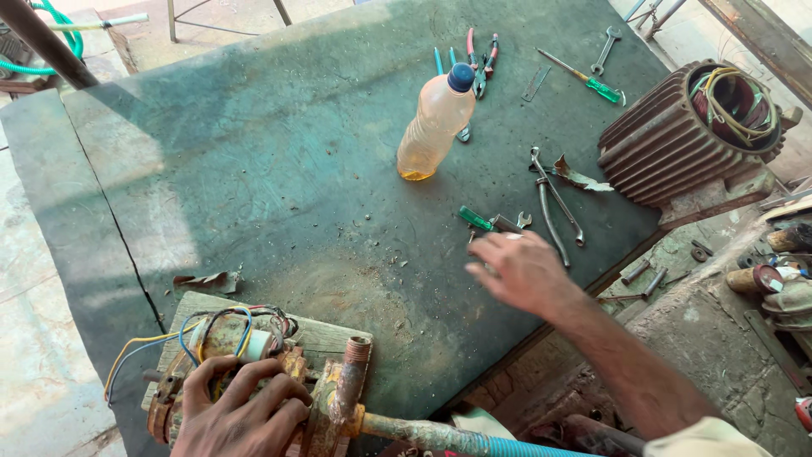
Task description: The person uses a wrench to tighten bolts on a motor component clamped to a wooden block. They adjust the component's position and continue tightening the bolts with the wrench.
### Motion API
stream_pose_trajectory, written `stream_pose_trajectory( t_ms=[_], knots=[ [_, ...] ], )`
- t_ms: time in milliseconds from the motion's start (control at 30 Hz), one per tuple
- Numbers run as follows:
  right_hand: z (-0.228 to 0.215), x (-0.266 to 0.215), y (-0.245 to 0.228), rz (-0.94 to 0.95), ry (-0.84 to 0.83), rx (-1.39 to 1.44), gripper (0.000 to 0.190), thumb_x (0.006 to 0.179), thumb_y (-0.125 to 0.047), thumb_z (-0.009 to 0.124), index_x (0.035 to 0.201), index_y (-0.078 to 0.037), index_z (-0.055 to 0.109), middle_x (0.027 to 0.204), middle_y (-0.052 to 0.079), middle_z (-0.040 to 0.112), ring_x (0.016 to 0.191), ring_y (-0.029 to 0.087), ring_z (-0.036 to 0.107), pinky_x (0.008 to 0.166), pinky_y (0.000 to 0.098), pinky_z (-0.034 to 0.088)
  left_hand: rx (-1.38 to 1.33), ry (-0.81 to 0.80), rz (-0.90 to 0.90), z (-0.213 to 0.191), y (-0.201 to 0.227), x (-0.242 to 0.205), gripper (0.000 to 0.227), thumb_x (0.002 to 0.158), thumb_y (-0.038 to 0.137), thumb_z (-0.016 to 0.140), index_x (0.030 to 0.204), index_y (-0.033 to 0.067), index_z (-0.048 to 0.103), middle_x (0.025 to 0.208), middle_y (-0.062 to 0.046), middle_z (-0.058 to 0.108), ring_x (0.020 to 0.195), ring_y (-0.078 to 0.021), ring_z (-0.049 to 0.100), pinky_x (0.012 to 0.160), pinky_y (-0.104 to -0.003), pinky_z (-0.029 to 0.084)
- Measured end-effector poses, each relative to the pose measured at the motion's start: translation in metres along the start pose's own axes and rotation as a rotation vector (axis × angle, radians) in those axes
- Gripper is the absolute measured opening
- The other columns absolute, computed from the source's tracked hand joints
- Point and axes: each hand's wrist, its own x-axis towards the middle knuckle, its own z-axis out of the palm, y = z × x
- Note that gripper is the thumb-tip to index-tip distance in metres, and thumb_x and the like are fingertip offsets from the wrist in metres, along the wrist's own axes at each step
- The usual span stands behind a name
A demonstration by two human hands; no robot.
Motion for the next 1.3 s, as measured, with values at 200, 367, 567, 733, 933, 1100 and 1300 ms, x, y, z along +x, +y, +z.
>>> stream_pose_trajectory(
  t_ms=[200,367,567,733,933,1100,1300],
  knots=[
    [0.035,-0.068,0.073,0.519,-0.445,-0.285,0.041,0.091,-0.05,0.069,0.106,-0.012,0.065,0.104,0.009,0.069,0.101,0.031,0.072,0.085,0.0487,0.058,-0.064,0.06,-0.031,-0.005,0.001,0.004,0.003,0.086,0.034,0.069,0.086,0.031,0.07,0.103,0.02,0.069,0.122,-0.0077,0.061,0.117,-0.047,0.031],
    [0.057,-0.083,0.092,0.492,-0.303,-0.211,0.039,0.09,-0.048,0.069,0.102,-0.011,0.064,0.101,0.008,0.069,0.099,0.032,0.073,0.081,0.0496,0.061,-0.106,0.084,-0.003,-0.016,0.003,0.011,0.006,0.084,0.035,0.07,0.088,0.0313,0.071,0.104,0.017,0.07,0.12,-0.0094,0.061,0.116,-0.047,0.031],
    [0.074,-0.08,0.09,0.545,-0.476,0.092,0.042,0.091,-0.058,0.065,0.1,-0.017,0.065,0.104,0.002,0.07,0.093,0.021,0.074,0.078,0.0426,0.064,-0.097,0.139,-0.065,-0.023,0.008,0.018,0.001,0.086,0.027,0.074,0.085,0.0264,0.073,0.099,0.012,0.073,0.113,-0.0117,0.067,0.115,-0.047,0.04],
    [0.085,-0.093,0.099,0.466,-0.228,0.022,0.037,0.102,-0.046,0.058,0.119,-0.014,0.068,0.109,0.006,0.068,0.088,0.022,0.075,0.075,0.0389,0.067,-0.071,0.206,-0.017,-0.032,0.013,0.023,0.01,0.081,0.018,0.072,0.088,0.0116,0.075,0.099,-0.001,0.075,0.111,-0.0218,0.068,0.109,-0.049,0.045],
    [0.09,-0.113,0.115,0.601,-0.167,-0.061,0.029,0.1,-0.032,0.061,0.121,-0.014,0.069,0.115,0.007,0.066,0.088,0.027,0.075,0.075,0.0417,0.066,-0.074,0.286,-0.087,-0.043,0.027,0.027,0.007,0.077,0.01,0.072,0.082,0.0055,0.074,0.095,-0.007,0.076,0.107,-0.026,0.07,0.101,-0.048,0.049],
    [0.09,-0.12,0.125,0.579,-0.168,0.005,0.026,0.096,-0.035,0.067,0.108,-0.011,0.065,0.109,0.015,0.062,0.097,0.041,0.068,0.083,0.0535,0.055,-0.143,0.487,-0.177,-0.047,0.036,0.021,0.009,0.084,0.009,0.072,0.091,0.0045,0.073,0.104,-0.008,0.074,0.11,-0.0312,0.067,0.1,-0.045,0.052],
    [0.036,-0.114,0.098,0.634,-0.06,0.206,0.029,0.101,-0.034,0.065,0.11,-0.006,0.066,0.084,0.016,0.081,0.085,0.034,0.078,0.08,0.0456,0.058,-0.121,0.593,-0.115,-0.029,0.031,0.003,0.02,0.085,0.012,0.07,0.101,0.0011,0.071,0.115,-0.013,0.073,0.116,-0.0402,0.065,0.104,-0.052,0.05]
  ],
)
